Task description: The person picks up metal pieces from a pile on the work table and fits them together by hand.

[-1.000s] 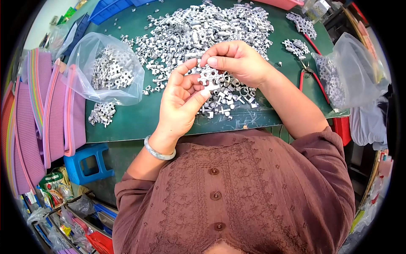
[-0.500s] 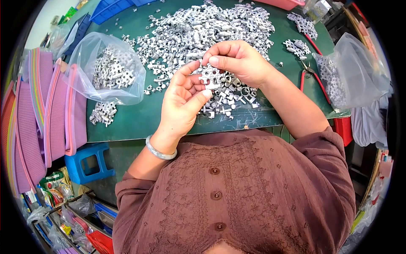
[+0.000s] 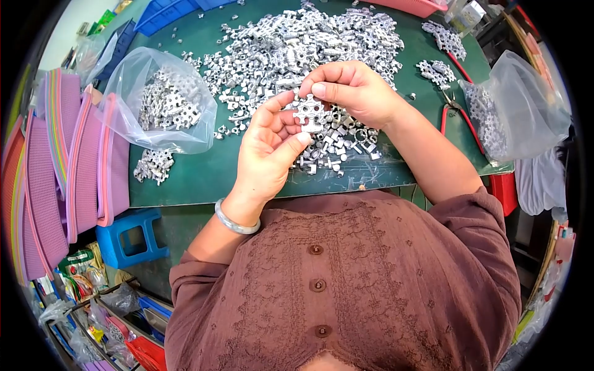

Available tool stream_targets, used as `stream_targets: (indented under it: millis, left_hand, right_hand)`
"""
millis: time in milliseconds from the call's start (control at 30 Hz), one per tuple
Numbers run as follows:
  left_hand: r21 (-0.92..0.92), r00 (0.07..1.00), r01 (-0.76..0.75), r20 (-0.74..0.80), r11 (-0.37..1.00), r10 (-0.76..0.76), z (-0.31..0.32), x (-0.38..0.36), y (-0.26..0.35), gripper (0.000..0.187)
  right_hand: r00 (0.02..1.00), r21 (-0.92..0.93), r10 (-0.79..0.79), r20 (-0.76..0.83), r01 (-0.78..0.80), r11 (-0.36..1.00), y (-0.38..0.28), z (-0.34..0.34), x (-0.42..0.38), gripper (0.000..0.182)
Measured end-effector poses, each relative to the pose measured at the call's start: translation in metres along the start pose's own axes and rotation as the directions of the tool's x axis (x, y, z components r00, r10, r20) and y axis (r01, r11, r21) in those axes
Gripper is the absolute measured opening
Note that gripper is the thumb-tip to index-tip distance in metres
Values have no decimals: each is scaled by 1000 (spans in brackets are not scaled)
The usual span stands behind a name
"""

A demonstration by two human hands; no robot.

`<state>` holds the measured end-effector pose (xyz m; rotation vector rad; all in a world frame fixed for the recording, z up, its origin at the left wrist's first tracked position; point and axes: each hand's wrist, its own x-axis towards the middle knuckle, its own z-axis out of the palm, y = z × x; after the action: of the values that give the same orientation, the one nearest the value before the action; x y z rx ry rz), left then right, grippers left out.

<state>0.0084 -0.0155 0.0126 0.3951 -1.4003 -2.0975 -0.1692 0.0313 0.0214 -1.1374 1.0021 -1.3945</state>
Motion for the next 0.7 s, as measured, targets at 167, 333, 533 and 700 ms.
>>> stream_targets:
  millis: [167,333,533,700]
  left_hand:
    - [-4,1000,4,-3,1000,-4,-1,-1,-1,49]
    - [-22,1000,15,-6,1000,-15,-1,-1,-1,50]
    - [-35,1000,29,-10,999,-29,0,-2,1,50]
    - [-18,1000,-11,-11,1000,11,0,-3,-2,49]
  right_hand:
    - [1000,27,-8,12,8,1000,1,-1,0,13]
    - [1000,17,6,16,-6,1000,0,-1,0,13]
    - [1000,17,15,21,-16,1000,-1,-1,0,14]
    - [1000,-1,10,28,-10,1000,-1,-1,0,14]
